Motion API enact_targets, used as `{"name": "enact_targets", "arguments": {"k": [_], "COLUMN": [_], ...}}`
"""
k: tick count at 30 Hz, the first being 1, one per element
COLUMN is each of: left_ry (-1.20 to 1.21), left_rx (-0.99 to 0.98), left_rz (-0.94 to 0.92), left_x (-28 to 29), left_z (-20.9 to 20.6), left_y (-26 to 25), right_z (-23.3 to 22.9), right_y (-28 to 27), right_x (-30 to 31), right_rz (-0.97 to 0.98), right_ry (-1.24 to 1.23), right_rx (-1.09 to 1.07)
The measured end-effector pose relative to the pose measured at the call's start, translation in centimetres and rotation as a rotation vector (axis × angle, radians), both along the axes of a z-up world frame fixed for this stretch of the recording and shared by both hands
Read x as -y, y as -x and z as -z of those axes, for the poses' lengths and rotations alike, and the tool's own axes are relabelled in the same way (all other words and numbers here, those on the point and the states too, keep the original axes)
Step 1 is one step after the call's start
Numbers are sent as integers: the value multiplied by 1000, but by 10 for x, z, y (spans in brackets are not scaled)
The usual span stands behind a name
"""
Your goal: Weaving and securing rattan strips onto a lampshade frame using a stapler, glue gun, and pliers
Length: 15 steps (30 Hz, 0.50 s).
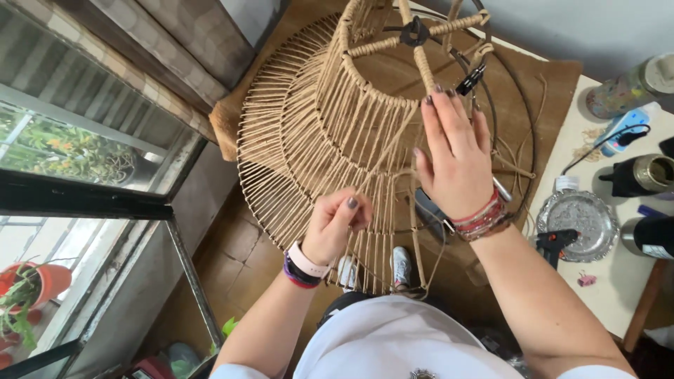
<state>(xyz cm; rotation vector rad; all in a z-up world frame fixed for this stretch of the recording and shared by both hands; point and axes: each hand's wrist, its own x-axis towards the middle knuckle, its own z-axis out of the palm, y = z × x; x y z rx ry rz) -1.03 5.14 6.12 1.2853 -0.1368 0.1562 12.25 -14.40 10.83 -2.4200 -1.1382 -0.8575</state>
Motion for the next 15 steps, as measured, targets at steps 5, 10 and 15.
{"name": "enact_targets", "arguments": {"k": [5,10,15], "left_ry": [-38,108,-113], "left_rx": [-273,-561,-748], "left_rz": [27,-91,-217], "left_x": [31,89,108], "left_z": [58,133,146], "left_y": [-11,-20,-38], "right_z": [1,35,104], "right_y": [0,8,43], "right_x": [2,23,40], "right_rz": [-25,-238,-136], "right_ry": [16,-269,-252], "right_rx": [-91,-269,-840]}}
